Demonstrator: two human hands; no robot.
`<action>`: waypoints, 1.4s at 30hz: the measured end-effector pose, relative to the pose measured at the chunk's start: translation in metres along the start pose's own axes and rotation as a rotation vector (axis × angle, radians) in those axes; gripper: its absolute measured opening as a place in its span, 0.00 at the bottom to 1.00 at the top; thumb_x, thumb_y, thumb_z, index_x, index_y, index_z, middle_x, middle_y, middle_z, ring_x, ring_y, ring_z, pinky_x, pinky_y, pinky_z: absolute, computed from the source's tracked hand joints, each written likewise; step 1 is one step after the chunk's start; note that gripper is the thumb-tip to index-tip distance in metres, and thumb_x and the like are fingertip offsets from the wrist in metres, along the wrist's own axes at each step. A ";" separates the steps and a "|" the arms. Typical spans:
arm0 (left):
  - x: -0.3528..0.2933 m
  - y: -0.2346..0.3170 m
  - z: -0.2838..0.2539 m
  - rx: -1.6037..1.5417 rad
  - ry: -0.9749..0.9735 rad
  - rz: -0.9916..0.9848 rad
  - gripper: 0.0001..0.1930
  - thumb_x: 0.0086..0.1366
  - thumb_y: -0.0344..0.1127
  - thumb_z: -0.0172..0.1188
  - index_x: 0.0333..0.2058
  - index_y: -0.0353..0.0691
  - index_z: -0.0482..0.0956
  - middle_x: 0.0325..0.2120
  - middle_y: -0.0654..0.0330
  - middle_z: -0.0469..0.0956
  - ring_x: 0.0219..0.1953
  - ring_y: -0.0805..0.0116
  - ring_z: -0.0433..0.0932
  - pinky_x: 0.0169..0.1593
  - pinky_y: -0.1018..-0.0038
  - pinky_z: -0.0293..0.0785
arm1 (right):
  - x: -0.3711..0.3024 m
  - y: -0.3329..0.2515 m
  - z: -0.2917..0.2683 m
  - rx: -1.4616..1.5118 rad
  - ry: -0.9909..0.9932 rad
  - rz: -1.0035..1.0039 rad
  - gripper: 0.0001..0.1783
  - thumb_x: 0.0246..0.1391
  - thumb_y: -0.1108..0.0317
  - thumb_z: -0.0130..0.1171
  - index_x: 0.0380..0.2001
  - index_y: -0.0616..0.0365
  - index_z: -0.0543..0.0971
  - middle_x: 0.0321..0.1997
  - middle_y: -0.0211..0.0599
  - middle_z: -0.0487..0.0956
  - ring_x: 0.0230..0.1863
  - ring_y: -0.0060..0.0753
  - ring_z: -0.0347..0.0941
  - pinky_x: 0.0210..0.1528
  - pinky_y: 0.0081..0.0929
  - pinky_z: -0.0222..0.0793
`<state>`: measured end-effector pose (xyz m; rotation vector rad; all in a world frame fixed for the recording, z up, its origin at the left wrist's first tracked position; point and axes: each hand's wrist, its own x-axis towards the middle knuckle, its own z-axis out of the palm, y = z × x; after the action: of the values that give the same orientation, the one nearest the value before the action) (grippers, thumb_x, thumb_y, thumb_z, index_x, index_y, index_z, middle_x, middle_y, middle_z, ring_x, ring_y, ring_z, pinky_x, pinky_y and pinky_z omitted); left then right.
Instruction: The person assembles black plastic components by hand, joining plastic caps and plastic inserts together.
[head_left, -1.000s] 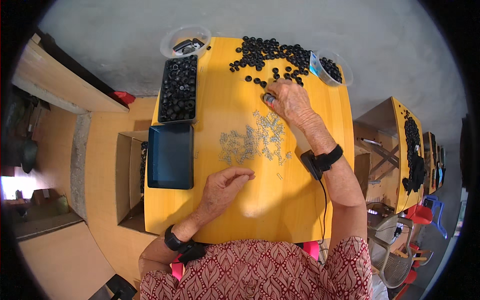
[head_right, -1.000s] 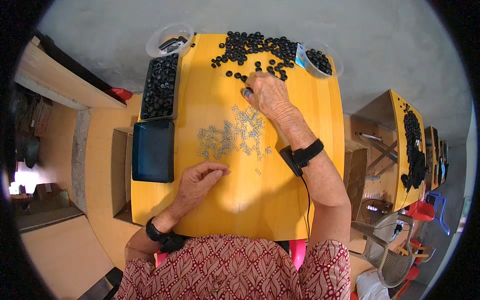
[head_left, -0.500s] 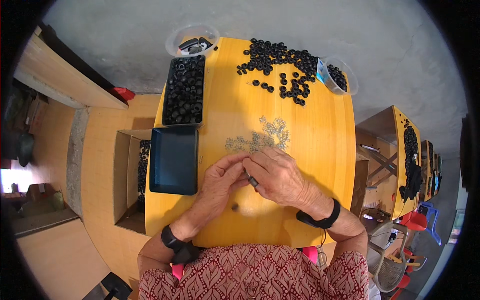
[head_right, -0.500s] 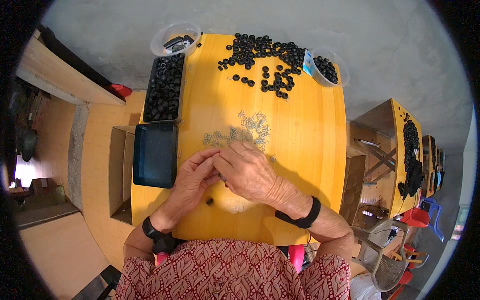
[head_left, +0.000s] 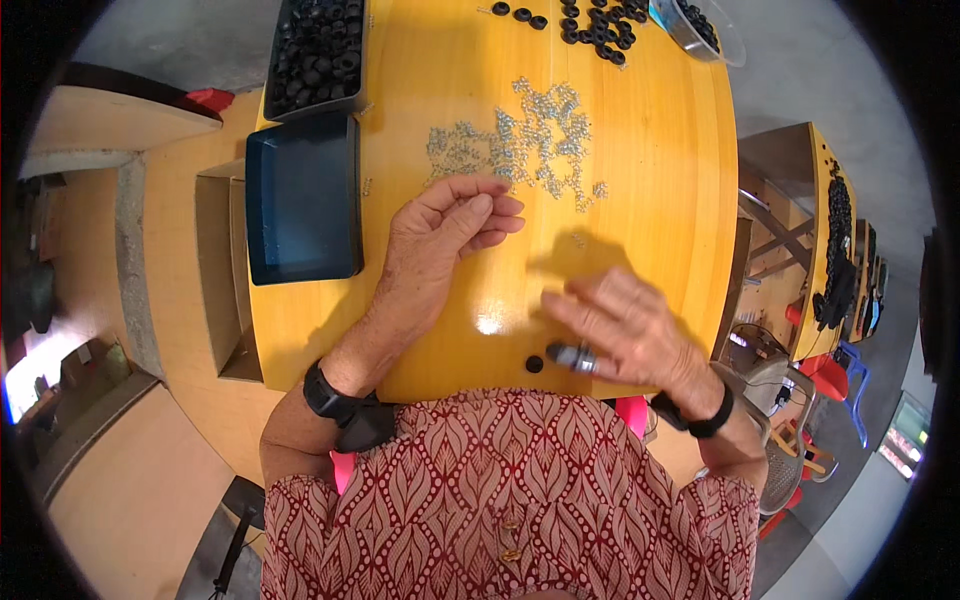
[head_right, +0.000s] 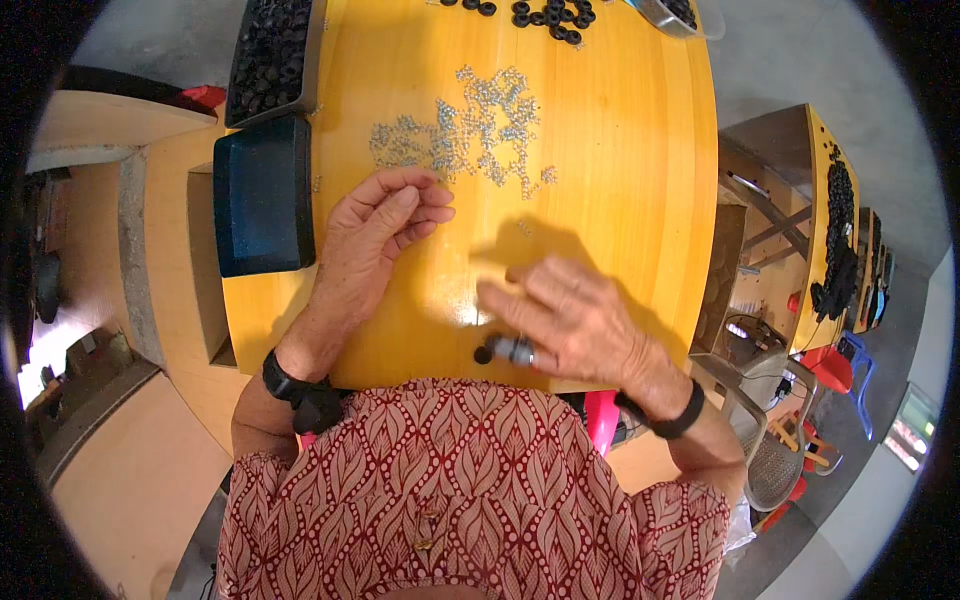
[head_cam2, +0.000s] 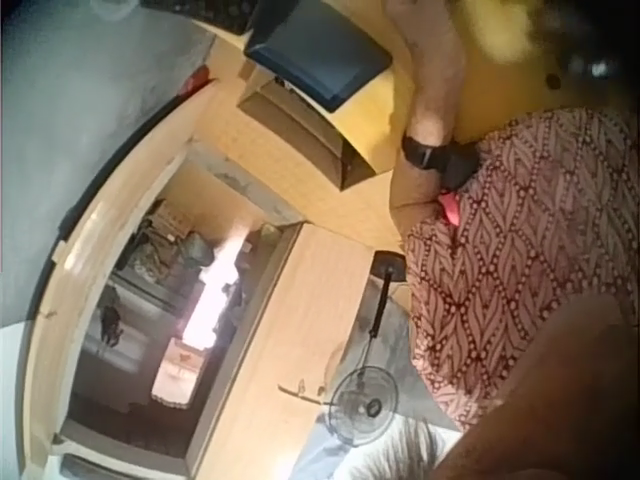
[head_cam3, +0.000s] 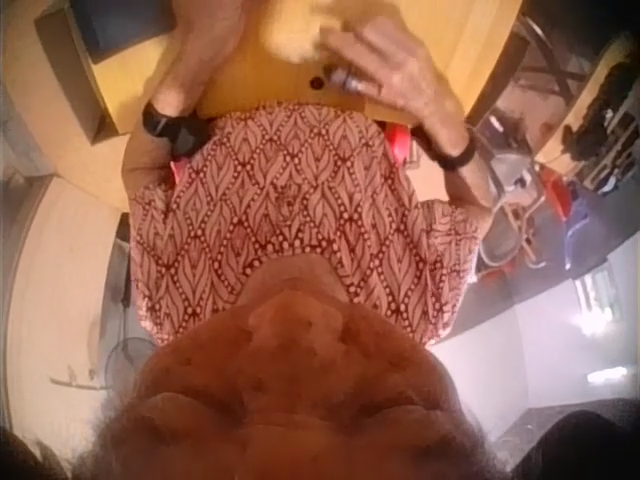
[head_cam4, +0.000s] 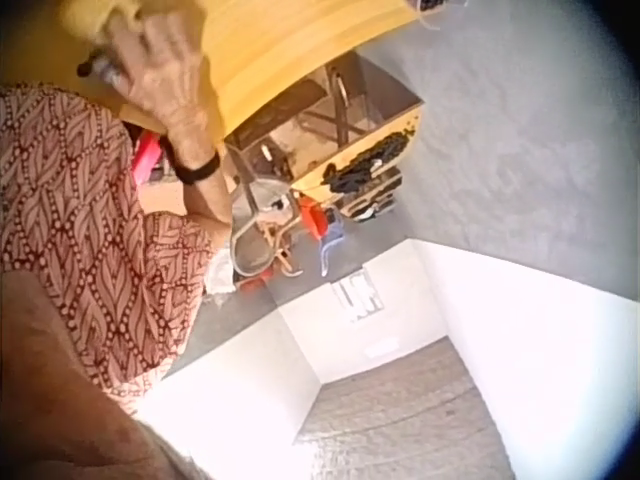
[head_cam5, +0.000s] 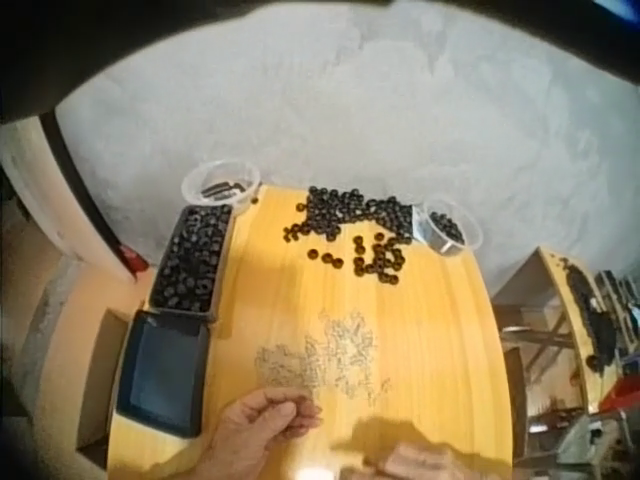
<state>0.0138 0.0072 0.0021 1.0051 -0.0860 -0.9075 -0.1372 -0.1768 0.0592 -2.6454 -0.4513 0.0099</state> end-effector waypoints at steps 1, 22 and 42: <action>-0.001 -0.001 0.001 0.006 -0.005 0.006 0.11 0.70 0.32 0.52 0.49 0.37 0.75 0.41 0.58 0.80 0.43 0.70 0.80 0.48 0.78 0.75 | -0.012 -0.004 0.007 -0.088 -0.055 -0.077 0.22 0.46 0.64 0.62 0.47 0.56 0.78 0.36 0.33 0.74 0.38 0.32 0.73 0.36 0.29 0.75; -0.007 -0.009 0.001 0.121 -0.081 0.044 0.12 0.70 0.32 0.52 0.48 0.33 0.75 0.40 0.57 0.80 0.43 0.70 0.79 0.48 0.76 0.74 | 0.002 -0.030 0.035 0.049 -0.112 -0.364 0.18 0.43 0.71 0.58 0.40 0.67 0.78 0.44 0.38 0.73 0.41 0.32 0.71 0.45 0.26 0.72; -0.014 -0.001 -0.002 -0.021 -0.149 -0.294 0.10 0.64 0.30 0.61 0.44 0.37 0.78 0.35 0.61 0.80 0.35 0.70 0.82 0.38 0.84 0.78 | -0.016 0.020 0.003 0.031 0.596 0.427 0.17 0.45 0.74 0.62 0.42 0.63 0.80 0.37 0.43 0.80 0.39 0.44 0.74 0.43 0.36 0.70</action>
<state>0.0052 0.0177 0.0052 0.9439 -0.0543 -1.2495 -0.1461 -0.1978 0.0465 -2.4966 0.3060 -0.6098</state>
